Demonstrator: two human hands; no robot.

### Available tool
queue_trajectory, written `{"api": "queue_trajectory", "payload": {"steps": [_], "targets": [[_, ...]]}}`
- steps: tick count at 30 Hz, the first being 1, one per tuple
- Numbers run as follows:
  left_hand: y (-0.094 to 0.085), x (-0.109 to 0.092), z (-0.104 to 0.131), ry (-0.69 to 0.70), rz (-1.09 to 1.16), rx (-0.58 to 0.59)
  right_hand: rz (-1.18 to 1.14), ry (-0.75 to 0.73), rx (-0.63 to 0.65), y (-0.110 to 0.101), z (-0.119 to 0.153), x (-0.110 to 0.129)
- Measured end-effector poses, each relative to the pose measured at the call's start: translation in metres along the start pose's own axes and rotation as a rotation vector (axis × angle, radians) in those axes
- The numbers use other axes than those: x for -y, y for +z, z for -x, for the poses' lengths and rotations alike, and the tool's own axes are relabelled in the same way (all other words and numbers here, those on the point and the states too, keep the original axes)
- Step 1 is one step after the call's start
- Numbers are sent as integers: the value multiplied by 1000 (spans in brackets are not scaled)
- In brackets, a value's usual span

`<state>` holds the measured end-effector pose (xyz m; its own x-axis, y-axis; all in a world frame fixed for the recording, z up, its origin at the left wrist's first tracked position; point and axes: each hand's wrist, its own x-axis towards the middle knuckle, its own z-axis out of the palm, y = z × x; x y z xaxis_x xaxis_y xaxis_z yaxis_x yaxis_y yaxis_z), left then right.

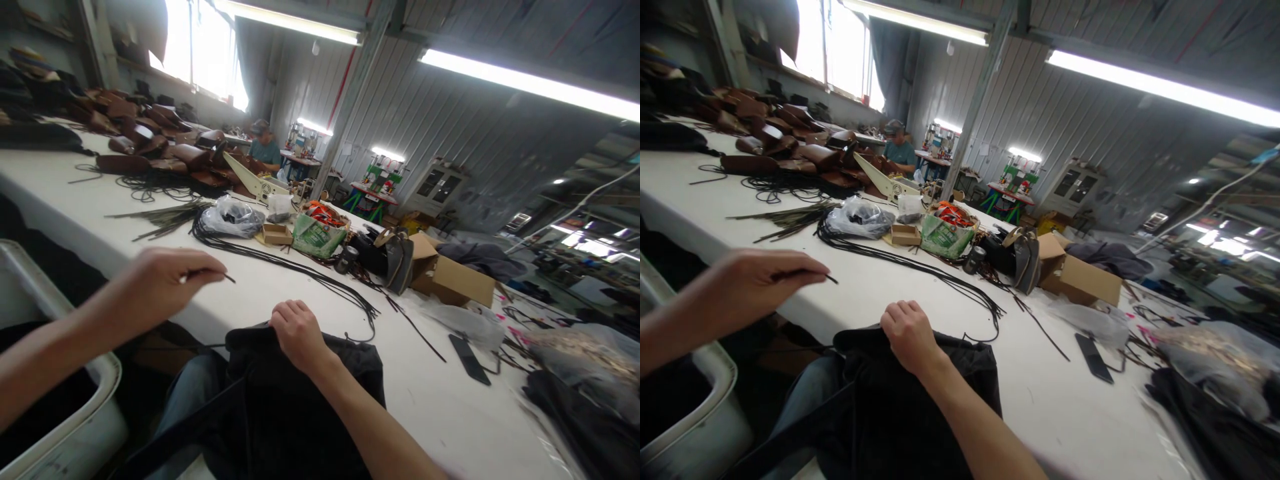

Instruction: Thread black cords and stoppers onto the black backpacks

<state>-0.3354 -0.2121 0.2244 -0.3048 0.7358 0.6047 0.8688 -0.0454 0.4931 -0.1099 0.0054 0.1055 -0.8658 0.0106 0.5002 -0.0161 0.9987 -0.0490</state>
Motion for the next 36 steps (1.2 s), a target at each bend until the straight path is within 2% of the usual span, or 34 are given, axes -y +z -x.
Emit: {"api": "queue_trajectory", "payload": {"steps": [2,4,6,8,13,18,27,36], "targets": [[43,4,4,149,49,187,129,-58,-70,0,7,3],[77,6,7,189,54,298,208,-77,-125,0,15,6],[99,6,7,146,56,328,206,-59,-139,0,21,9],[109,4,4,88,56,342,192,-45,-143,1,26,11],[122,-1,-3,71,20,427,166,-9,-200,5,31,11],[136,0,2,43,14,444,148,7,-224,7,31,9],[128,3,1,9,35,463,125,42,-171,10,32,7],[138,7,0,-7,64,523,125,46,-178,11,33,7]]}}
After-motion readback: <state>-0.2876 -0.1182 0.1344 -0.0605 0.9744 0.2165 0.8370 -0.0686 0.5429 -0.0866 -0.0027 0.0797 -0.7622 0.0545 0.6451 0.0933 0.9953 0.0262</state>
